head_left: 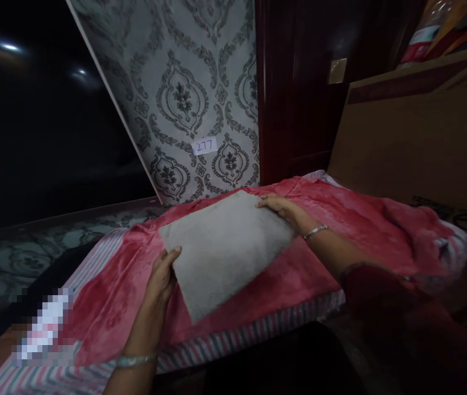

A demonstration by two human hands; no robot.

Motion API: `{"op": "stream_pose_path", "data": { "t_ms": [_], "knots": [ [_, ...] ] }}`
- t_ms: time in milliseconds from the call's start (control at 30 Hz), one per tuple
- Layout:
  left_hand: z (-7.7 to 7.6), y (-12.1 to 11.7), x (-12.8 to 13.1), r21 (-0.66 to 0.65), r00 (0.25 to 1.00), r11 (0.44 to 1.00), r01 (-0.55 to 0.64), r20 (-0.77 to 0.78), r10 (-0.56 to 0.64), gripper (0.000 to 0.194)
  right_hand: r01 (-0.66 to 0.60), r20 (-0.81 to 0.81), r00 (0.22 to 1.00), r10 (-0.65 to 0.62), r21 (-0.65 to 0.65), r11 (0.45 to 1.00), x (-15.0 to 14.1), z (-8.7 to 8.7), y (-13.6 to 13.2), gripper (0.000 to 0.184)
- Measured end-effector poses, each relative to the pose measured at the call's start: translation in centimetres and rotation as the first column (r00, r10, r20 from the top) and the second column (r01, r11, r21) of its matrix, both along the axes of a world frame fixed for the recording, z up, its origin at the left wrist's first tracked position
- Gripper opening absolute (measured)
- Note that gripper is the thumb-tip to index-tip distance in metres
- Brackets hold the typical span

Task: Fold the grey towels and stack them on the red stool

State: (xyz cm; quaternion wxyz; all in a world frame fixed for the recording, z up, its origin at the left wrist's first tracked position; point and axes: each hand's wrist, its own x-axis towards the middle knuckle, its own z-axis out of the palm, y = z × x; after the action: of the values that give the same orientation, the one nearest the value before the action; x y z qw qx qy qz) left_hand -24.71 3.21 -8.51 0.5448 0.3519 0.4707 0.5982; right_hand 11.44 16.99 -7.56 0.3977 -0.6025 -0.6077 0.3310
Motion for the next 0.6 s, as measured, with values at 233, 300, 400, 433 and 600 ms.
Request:
{"op": "stream_pose_path", "data": {
  "t_ms": [233,300,400,433,600],
  "knots": [
    [-6.2,-5.8,4.1,-0.154,0.985,0.984,0.090,0.161,-0.065,0.043,-0.054,0.397,0.915,0.075,-0.062,0.997,-1.0,-0.4,2.2,0.052],
    [-8.0,-6.3,4.3,-0.234,0.975,0.960,0.157,0.194,-0.113,0.041,-0.028,0.450,0.891,0.064,-0.087,0.996,-1.8,-3.2,1.5,0.055],
    [-9.5,-6.6,2.8,-0.249,0.974,0.952,0.180,0.180,-0.137,0.042,0.003,0.521,0.853,0.032,-0.068,0.998,-2.3,-6.2,0.8,0.059],
    [-9.7,-6.7,2.1,-0.225,0.986,0.965,0.131,0.129,-0.104,0.045,0.007,0.541,0.841,0.019,-0.045,0.999,-2.3,-6.6,0.8,0.060],
    [-8.5,-5.6,1.2,0.254,0.804,0.952,-0.170,-0.522,0.283,0.055,-0.124,0.614,0.788,0.036,0.102,0.987,-4.1,-5.5,1.7,0.057]
  ]
}}
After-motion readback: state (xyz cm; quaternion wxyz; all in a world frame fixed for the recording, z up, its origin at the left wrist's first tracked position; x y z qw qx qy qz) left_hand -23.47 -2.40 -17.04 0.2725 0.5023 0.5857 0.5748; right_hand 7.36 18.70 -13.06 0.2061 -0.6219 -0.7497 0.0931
